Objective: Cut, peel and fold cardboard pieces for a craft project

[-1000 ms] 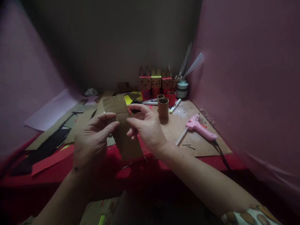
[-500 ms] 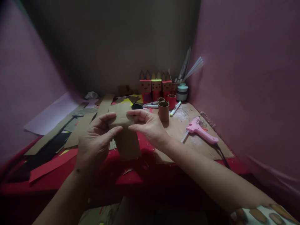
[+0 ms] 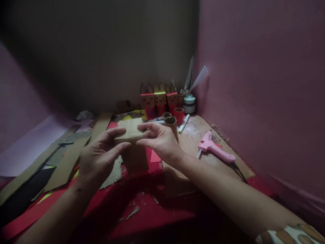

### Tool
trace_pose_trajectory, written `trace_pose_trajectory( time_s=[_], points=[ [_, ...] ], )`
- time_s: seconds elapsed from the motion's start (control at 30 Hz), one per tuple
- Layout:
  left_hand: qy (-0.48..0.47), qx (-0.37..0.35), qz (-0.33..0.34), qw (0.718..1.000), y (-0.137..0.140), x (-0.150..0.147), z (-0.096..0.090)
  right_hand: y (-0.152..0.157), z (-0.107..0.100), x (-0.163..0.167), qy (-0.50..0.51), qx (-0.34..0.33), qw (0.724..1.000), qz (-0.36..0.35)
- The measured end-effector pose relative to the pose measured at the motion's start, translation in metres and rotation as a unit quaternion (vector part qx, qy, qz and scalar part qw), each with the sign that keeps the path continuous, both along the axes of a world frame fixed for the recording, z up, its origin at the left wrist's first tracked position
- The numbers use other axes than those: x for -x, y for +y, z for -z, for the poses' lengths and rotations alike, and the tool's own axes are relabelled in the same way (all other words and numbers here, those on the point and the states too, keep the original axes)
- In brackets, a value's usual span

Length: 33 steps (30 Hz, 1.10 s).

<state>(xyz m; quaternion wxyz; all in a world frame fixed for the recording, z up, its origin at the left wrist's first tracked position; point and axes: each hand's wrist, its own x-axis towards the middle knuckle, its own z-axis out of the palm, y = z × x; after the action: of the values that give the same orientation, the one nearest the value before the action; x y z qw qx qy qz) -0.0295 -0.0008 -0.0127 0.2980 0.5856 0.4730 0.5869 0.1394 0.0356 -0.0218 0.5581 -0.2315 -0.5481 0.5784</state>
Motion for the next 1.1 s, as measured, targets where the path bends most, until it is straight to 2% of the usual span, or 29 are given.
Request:
trace_pose_trajectory(
  time_s=[0.13,0.3,0.47,0.67,0.93,1.1],
  points=[
    [0.018,-0.038,-0.009,0.999,0.001,0.001,0.001,-0.001,0.001,0.0,-0.011,-0.006,1.0,0.017],
    [0.028,-0.027,-0.034,0.999,-0.003,0.0,0.002,-0.006,0.001,0.003,0.002,-0.005,1.0,0.012],
    [0.006,-0.032,-0.015,0.999,-0.003,-0.001,0.004,-0.009,0.0,0.005,-0.003,0.002,0.999,0.046],
    [0.008,-0.007,-0.018,1.0,-0.002,-0.003,0.005,-0.009,0.003,0.003,-0.002,0.001,0.998,0.055],
    [0.035,-0.008,-0.037,0.999,-0.001,-0.001,0.006,-0.007,0.005,0.002,-0.034,-0.016,0.997,0.069],
    [0.008,0.022,-0.031,0.999,-0.001,0.0,0.005,-0.007,0.004,0.002,-0.051,-0.033,0.996,0.07]
  ],
)
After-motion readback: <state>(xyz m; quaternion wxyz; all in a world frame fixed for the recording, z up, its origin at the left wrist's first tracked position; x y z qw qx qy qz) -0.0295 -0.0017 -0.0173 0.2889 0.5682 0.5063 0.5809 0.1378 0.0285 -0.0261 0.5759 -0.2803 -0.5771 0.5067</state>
